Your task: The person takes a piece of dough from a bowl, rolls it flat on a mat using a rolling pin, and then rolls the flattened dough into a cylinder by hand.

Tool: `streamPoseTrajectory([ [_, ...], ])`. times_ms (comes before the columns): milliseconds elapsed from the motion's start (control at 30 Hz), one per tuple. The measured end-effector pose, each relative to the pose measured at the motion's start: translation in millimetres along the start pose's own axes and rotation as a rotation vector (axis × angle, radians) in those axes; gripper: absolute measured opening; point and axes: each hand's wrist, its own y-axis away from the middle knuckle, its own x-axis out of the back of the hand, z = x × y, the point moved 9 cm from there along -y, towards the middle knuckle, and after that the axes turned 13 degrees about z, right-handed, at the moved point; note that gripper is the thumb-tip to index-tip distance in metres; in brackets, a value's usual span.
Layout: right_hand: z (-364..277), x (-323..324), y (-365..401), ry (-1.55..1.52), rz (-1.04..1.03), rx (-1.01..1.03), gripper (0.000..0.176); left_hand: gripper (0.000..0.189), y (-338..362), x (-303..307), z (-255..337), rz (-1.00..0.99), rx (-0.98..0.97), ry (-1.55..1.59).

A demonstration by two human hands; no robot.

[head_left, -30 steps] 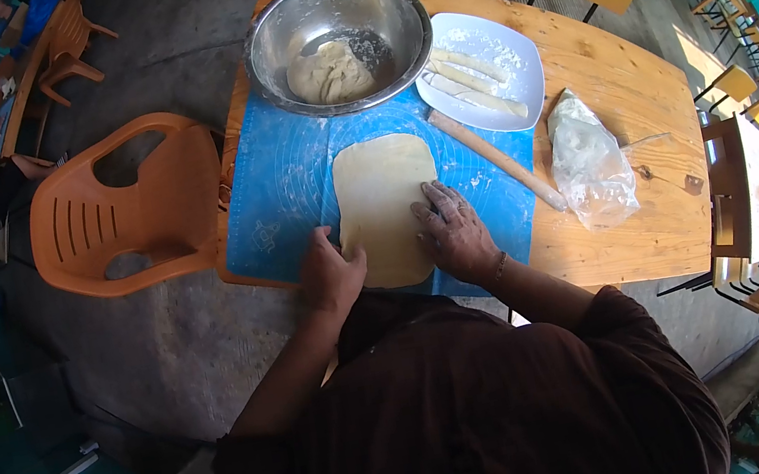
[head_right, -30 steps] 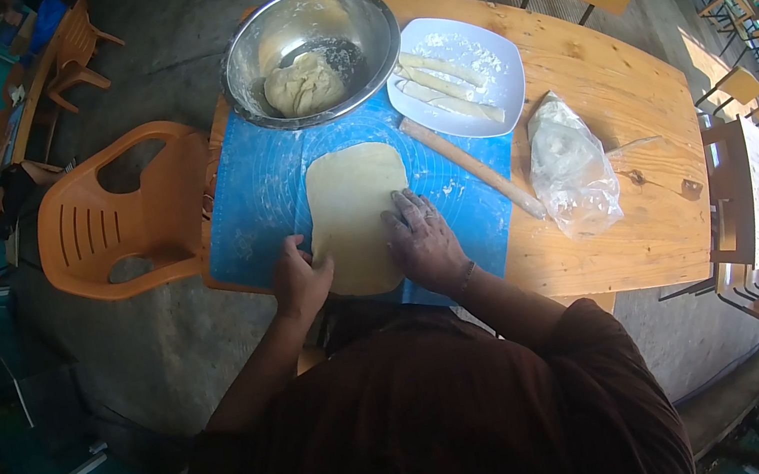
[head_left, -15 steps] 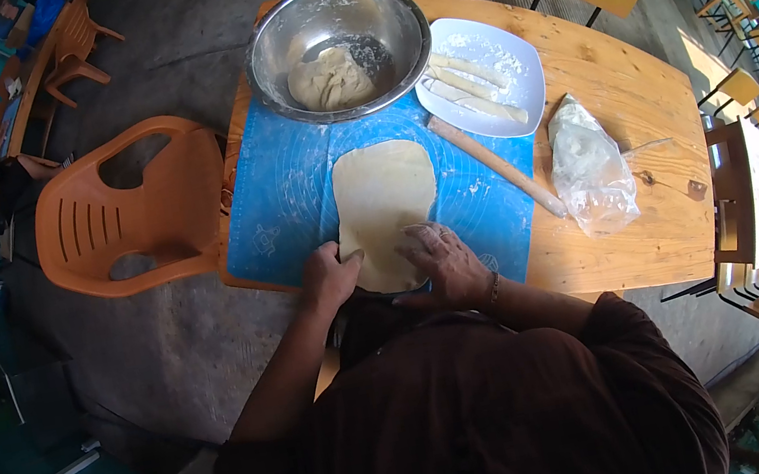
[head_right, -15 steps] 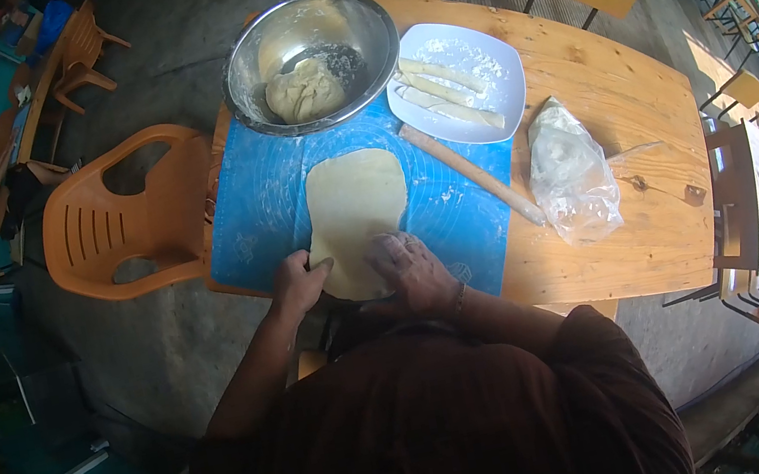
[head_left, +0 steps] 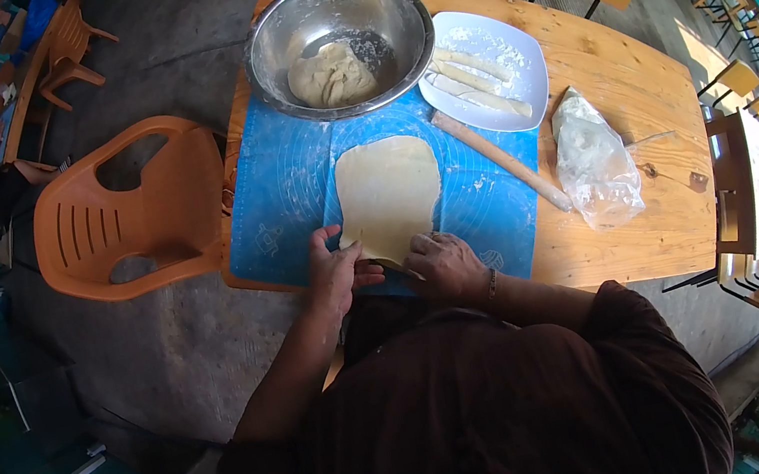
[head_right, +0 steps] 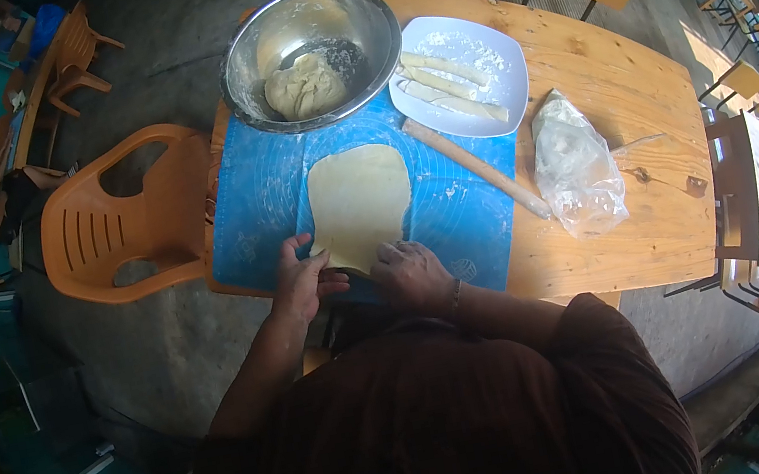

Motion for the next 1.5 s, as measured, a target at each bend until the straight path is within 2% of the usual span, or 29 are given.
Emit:
streamPoseTrajectory([
  [33, 0.2, -1.4, 0.8, -0.003, -0.003, -0.004, 0.011, 0.023, -3.4, 3.7, -3.5, 0.002, 0.005, -0.003],
  [100, 12.9, -5.4, 1.0, -0.099, -0.041, -0.161, 0.013, 0.022, -12.7, 6.9, -7.5, -0.096, -0.139, -0.307],
  [133, 15.5, -6.1, 0.6, -0.104, -0.045, -0.164, 0.013, 0.022, -16.8, 14.2, -11.9, -0.093, -0.132, -0.309],
  [200, 27.7, -10.9, 2.3, -0.14, -0.109, -0.263, 0.012, 0.028, -5.5, 8.0, 7.3, -0.165, -0.582, -0.749],
  [233, 27.9, -10.1, 1.6, -0.143, -0.109, -0.27, 0.012, 0.028, -0.8, 10.0, 7.6, -0.169, -0.578, -0.754],
  [300, 20.4, -10.5, 0.8, -0.175, -0.155, -0.236, 0.012, 0.033, 38.5, -1.1, 35.2, -0.129, -1.131, -0.964],
  [333, 19.8, -10.8, 0.4, -0.177, -0.155, -0.24, 0.012, 0.033, 40.2, -1.7, 36.7, -0.133, -1.128, -0.966],
  [400, 17.9, -12.4, -0.8, -0.16, -0.166, -0.236, 0.011, 0.037, 54.0, -7.7, 47.9, -0.122, -1.346, -0.969],
  [633, 31.3, -18.6, 3.5, -0.114, -0.238, -0.375, 0.012, 0.019, 34.1, -14.4, 33.0, -0.342, -1.38, -0.914],
  [700, 33.3, -17.2, 5.9, -0.151, -0.186, -0.396, 0.012, 0.014, 24.8, -13.2, 31.6, -0.429, -1.274, -0.796],
  [733, 31.7, -17.1, 7.4, -0.15, -0.178, -0.404, 0.012, 0.014, 22.8, -13.0, 32.1, -0.44, -1.277, -0.8],
  [800, 33.1, -6.7, 8.0, -0.201, -0.029, -0.469, 0.009, 0.015, 17.2, -15.0, 30.0, -0.495, -1.237, -0.824],
  [933, 37.1, -4.9, 19.9, -0.212, 0.047, -0.56, 0.01, 0.018, 11.0, -18.4, 28.7, -0.501, -1.226, -0.837],
  [1000, 33.8, -0.6, 23.0, -0.21, 0.121, -0.552, 0.01, 0.017, -2.3, -15.4, 25.9, -0.462, -1.005, -0.779],
  [1033, 30.2, -0.5, 24.2, -0.208, 0.13, -0.559, 0.01, 0.017, -1.2, -16.4, 26.1, -0.472, -1.008, -0.783],
  [1133, 11.5, 8.8, 24.9, -0.067, 0.21, -0.476, 0.009, 0.015, 5.6, -17.2, 28.7, -0.496, -1.09, -0.803],
  [1200, -1.9, 13.1, 26.4, 0.059, 0.262, -0.397, 0.008, 0.013, 15.4, -17.2, 31.1, -0.533, -1.214, -0.803],
  [1300, -9.6, 15.2, 28.5, 0.14, 0.31, -0.372, 0.007, 0.014, 20.7, -15.4, 31.2, -0.567, -1.258, -0.81],
  [1500, 0.9, 7.7, 30.2, 0.084, 0.262, -0.487, 0.006, 0.018, 44.5, -17.7, 42.6, -0.528, -1.467, -0.782],
])
